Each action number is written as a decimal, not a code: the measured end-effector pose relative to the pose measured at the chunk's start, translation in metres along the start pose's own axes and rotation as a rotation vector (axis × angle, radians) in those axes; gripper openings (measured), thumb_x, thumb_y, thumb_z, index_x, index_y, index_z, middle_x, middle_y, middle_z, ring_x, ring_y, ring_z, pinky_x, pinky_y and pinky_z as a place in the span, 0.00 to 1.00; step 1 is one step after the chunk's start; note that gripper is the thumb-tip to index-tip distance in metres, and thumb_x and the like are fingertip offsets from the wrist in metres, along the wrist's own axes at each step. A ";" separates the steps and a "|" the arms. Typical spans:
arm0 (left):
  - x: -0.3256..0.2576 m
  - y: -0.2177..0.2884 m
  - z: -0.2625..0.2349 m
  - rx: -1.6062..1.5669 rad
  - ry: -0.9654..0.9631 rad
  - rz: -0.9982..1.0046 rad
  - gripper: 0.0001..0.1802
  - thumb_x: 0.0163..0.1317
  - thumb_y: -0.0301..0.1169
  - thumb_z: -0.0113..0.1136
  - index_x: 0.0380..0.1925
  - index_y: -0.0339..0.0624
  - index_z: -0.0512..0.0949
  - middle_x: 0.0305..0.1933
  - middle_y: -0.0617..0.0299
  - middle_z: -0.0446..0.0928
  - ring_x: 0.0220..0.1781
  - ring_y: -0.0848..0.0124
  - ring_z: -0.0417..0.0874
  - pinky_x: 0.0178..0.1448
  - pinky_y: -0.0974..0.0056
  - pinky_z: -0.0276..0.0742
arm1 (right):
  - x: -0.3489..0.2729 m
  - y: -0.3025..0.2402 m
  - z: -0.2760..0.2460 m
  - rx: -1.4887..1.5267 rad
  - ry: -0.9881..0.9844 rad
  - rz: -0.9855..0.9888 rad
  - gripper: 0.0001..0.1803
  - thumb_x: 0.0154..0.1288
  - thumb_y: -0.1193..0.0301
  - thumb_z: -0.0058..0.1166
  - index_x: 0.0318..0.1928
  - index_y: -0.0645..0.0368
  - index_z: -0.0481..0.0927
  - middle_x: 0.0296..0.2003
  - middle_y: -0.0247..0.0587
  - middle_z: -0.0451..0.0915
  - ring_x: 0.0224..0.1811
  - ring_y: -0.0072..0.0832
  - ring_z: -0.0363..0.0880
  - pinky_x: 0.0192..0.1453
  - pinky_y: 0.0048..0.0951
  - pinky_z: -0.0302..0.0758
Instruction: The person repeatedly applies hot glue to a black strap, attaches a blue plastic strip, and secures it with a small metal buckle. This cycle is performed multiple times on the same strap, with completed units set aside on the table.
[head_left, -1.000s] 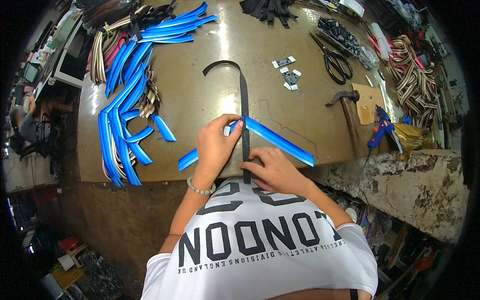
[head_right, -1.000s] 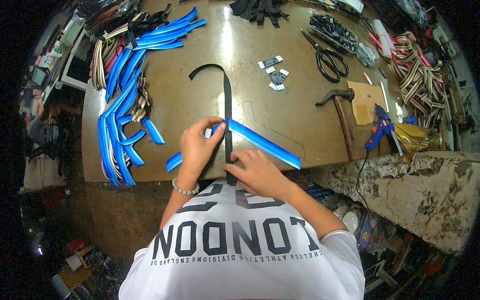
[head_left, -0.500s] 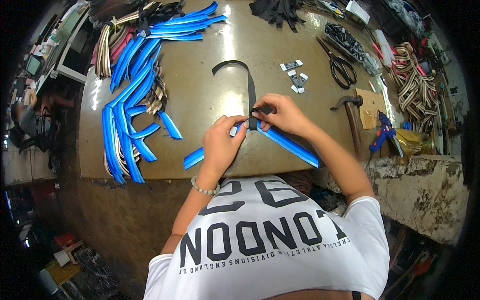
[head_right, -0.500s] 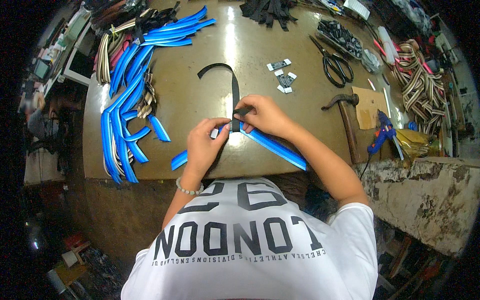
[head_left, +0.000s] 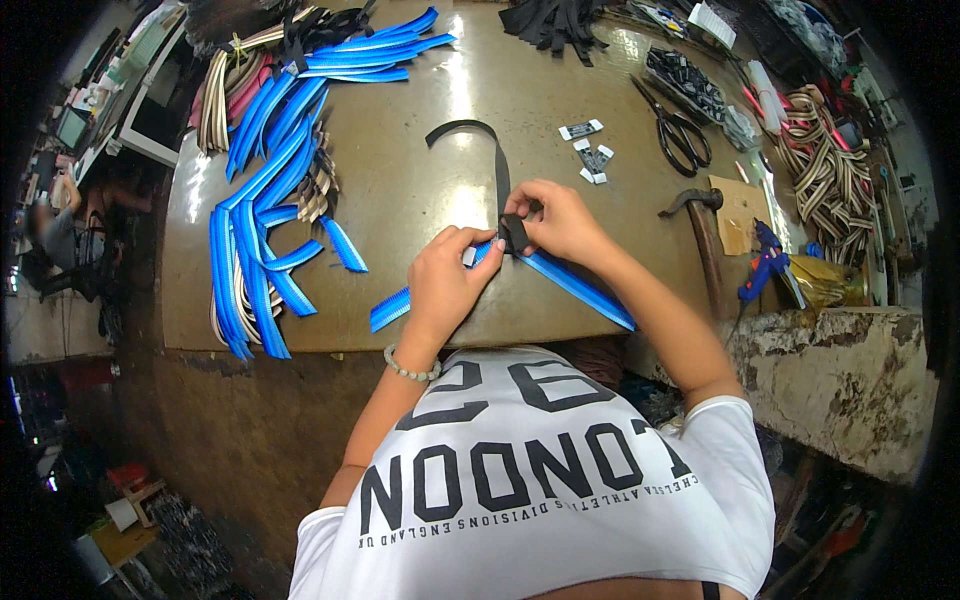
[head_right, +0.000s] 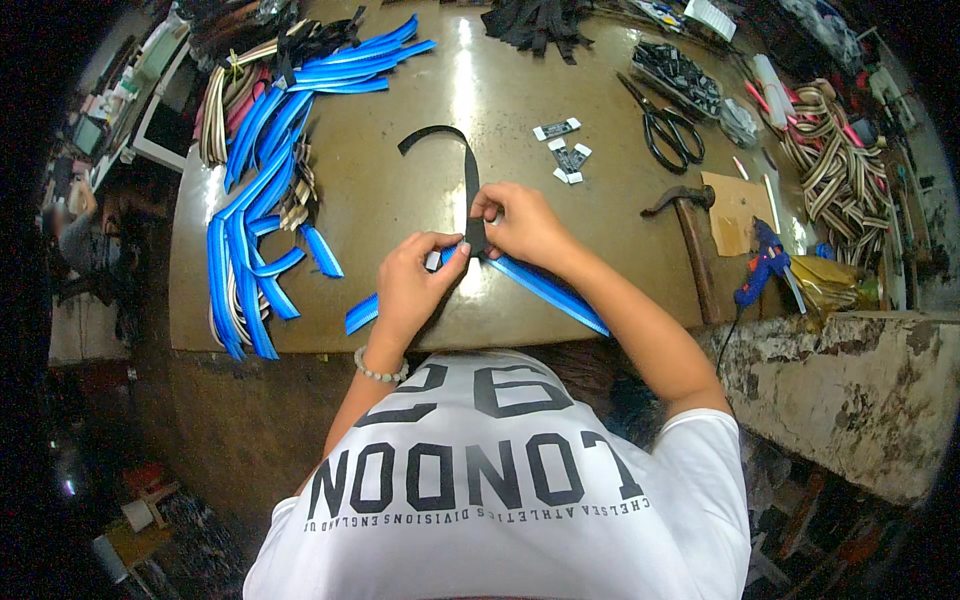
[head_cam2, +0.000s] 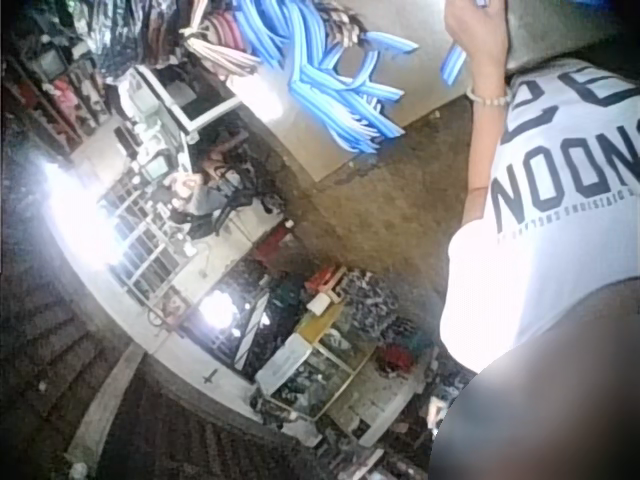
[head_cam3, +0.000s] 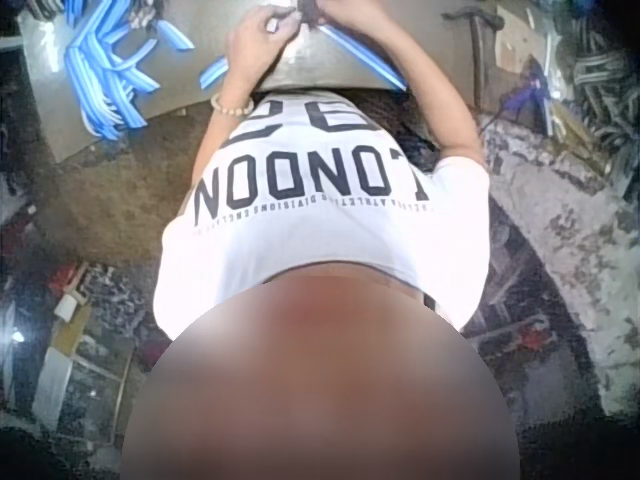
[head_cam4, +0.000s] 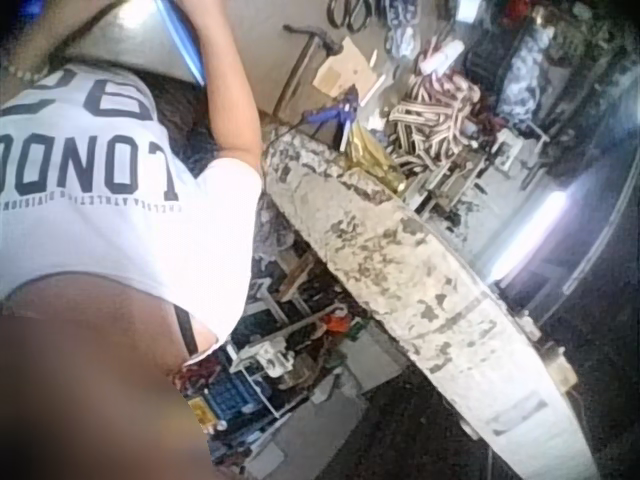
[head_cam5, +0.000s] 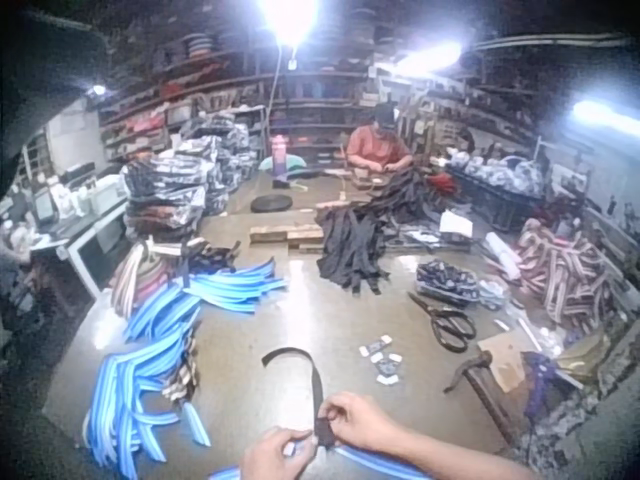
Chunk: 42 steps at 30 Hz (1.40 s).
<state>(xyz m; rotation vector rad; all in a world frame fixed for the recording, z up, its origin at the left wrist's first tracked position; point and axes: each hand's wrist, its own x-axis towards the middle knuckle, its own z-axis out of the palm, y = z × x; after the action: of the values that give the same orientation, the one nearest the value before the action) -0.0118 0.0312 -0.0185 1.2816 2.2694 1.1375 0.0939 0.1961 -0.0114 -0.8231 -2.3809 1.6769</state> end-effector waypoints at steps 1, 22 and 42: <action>0.000 0.001 0.000 0.030 0.005 0.003 0.12 0.58 0.37 0.68 0.39 0.44 0.85 0.34 0.55 0.82 0.36 0.60 0.84 0.40 0.60 0.77 | 0.000 -0.003 -0.001 0.012 0.008 0.039 0.08 0.59 0.80 0.61 0.38 0.67 0.77 0.24 0.34 0.75 0.23 0.23 0.83 0.25 0.23 0.80; -0.002 -0.013 -0.001 -0.105 -0.012 0.134 0.09 0.60 0.31 0.65 0.39 0.44 0.86 0.29 0.55 0.75 0.28 0.61 0.77 0.34 0.61 0.72 | -0.072 -0.006 0.038 -0.792 0.205 -0.441 0.18 0.58 0.78 0.51 0.51 0.65 0.78 0.56 0.49 0.75 0.52 0.42 0.74 0.57 0.37 0.73; -0.025 -0.024 -0.016 0.122 0.178 0.247 0.07 0.60 0.26 0.63 0.38 0.39 0.82 0.28 0.53 0.72 0.31 0.57 0.74 0.38 0.56 0.69 | -0.097 -0.023 0.037 -0.424 0.428 0.016 0.19 0.73 0.58 0.50 0.35 0.63 0.68 0.24 0.65 0.77 0.29 0.65 0.77 0.31 0.57 0.73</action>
<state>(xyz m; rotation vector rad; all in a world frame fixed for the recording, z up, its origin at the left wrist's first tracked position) -0.0216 -0.0039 -0.0287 1.6041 2.3893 1.2566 0.1536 0.1121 0.0153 -1.1261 -2.4329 0.8781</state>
